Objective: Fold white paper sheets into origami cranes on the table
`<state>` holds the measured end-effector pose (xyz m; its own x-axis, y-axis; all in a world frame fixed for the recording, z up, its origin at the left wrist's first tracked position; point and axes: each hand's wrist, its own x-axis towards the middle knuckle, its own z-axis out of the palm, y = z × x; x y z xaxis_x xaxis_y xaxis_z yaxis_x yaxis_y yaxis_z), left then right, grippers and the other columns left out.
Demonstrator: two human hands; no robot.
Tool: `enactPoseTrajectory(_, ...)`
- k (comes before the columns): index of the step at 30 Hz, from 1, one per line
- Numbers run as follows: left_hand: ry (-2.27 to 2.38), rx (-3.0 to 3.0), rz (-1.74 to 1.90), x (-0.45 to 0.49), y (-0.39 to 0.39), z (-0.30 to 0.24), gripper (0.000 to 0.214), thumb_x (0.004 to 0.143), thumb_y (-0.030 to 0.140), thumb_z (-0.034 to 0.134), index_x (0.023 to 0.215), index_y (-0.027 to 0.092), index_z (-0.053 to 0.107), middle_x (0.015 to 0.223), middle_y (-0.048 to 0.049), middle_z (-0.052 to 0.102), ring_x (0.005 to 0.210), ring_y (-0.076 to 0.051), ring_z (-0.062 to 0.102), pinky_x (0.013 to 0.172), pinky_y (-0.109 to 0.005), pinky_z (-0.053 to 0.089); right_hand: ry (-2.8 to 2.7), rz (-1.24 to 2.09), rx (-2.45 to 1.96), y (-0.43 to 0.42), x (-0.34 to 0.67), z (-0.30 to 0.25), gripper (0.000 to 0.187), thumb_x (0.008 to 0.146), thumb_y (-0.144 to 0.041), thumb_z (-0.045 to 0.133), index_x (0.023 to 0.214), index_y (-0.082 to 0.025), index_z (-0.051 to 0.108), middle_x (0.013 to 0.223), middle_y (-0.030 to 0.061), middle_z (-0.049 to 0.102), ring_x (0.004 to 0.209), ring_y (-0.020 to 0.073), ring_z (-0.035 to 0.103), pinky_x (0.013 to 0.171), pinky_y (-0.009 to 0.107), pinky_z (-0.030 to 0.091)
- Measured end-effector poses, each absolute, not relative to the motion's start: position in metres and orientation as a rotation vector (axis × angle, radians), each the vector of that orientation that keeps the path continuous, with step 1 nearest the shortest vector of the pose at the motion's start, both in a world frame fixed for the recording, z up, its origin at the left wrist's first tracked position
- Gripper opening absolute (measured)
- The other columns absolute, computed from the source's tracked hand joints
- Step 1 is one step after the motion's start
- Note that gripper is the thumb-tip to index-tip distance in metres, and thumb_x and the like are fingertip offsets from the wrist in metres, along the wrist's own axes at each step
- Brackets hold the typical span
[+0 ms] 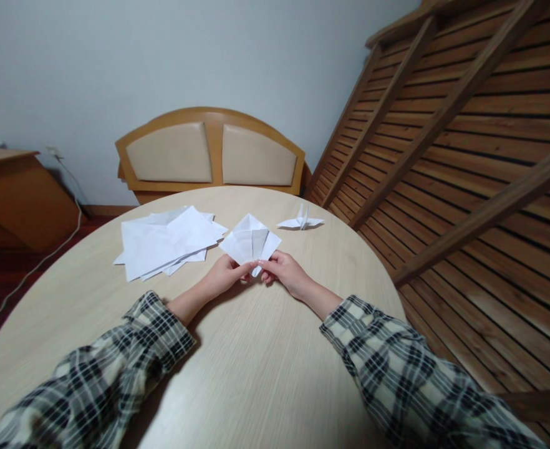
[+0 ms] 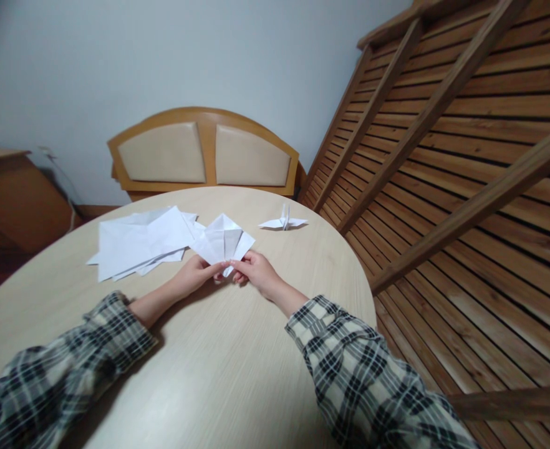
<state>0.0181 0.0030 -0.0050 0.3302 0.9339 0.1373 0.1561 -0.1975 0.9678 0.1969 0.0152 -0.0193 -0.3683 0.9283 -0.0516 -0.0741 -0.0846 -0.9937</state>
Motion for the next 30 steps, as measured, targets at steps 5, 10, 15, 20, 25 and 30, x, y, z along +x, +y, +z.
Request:
enactPoseTrajectory(5, 1.040, 1.574, 0.971, 0.019, 0.002, -0.003, 0.021, 0.077, 0.035, 0.063, 0.076, 0.015, 0.061, 0.067, -0.0035, 0.062, 0.057, -0.014, 0.054, 0.057, -0.028, 0.046, -1.325, 1.241, -0.997, 0.020, 0.202, -0.025, 0.078, 0.076, -0.033, 0.071, 0.142, -0.031, 0.030, 0.115, 0.0086, 0.059, 0.069, 0.0133, 0.062, 0.054, 0.027, 0.053)
enactPoseTrajectory(10, 1.081, 1.614, 0.883, 0.018, 0.004, -0.006, 0.021, 0.078, 0.035, 0.061, 0.077, 0.015, 0.060, 0.067, -0.0039, 0.063, 0.059, -0.016, 0.055, 0.058, -0.029, 0.046, -1.560, 0.820, -0.932, 0.022, 0.209, -0.025, 0.078, 0.083, -0.025, 0.063, 0.150, -0.035, 0.025, 0.145, 0.0128, 0.040, 0.117, 0.0228, 0.055, 0.090, 0.040, 0.051)
enactPoseTrajectory(15, 1.063, 1.717, 0.857, 0.017, 0.003, -0.006, 0.027, 0.075, 0.037, 0.065, 0.090, 0.014, 0.062, 0.079, -0.0049, 0.067, 0.066, -0.017, 0.057, 0.063, -0.030, 0.047, -1.582, 0.902, -0.796, 0.025, 0.208, -0.024, 0.053, 0.083, -0.019, 0.057, 0.133, -0.032, 0.048, 0.138, 0.0068, 0.051, 0.129, 0.0222, 0.047, 0.108, 0.045, 0.039)
enactPoseTrajectory(20, 1.060, 1.670, 0.840, 0.017, 0.003, -0.007, 0.036, 0.075, 0.038, 0.067, 0.100, 0.012, 0.062, 0.085, -0.0069, 0.068, 0.068, -0.018, 0.059, 0.064, -0.031, 0.048, -1.508, 0.889, -0.796, 0.028, 0.209, -0.020, 0.046, 0.082, -0.022, 0.060, 0.127, -0.032, 0.051, 0.129, 0.0052, 0.056, 0.124, 0.0211, 0.049, 0.103, 0.042, 0.044)
enactPoseTrajectory(25, 1.038, 1.611, 0.858, 0.016, 0.005, -0.007, 0.030, 0.073, 0.036, 0.070, 0.090, 0.012, 0.063, 0.075, -0.0043, 0.065, 0.065, -0.016, 0.056, 0.060, -0.028, 0.046, -1.537, 0.972, -0.807, 0.025, 0.208, -0.016, 0.034, 0.079, -0.025, 0.062, 0.112, -0.026, 0.057, 0.120, 0.0053, 0.060, 0.113, 0.0208, 0.056, 0.100, 0.040, 0.044)
enactPoseTrajectory(30, 1.008, 1.452, 1.057, 0.014, 0.010, -0.009, 0.025, 0.076, 0.038, 0.069, 0.079, 0.015, 0.062, 0.066, -0.0008, 0.059, 0.058, -0.012, 0.052, 0.053, -0.024, 0.040, -1.394, 1.112, -0.863, 0.024, 0.205, -0.018, 0.024, 0.076, -0.027, 0.064, 0.098, -0.024, 0.054, 0.096, 0.0019, 0.061, 0.091, 0.0180, 0.059, 0.084, 0.033, 0.048)
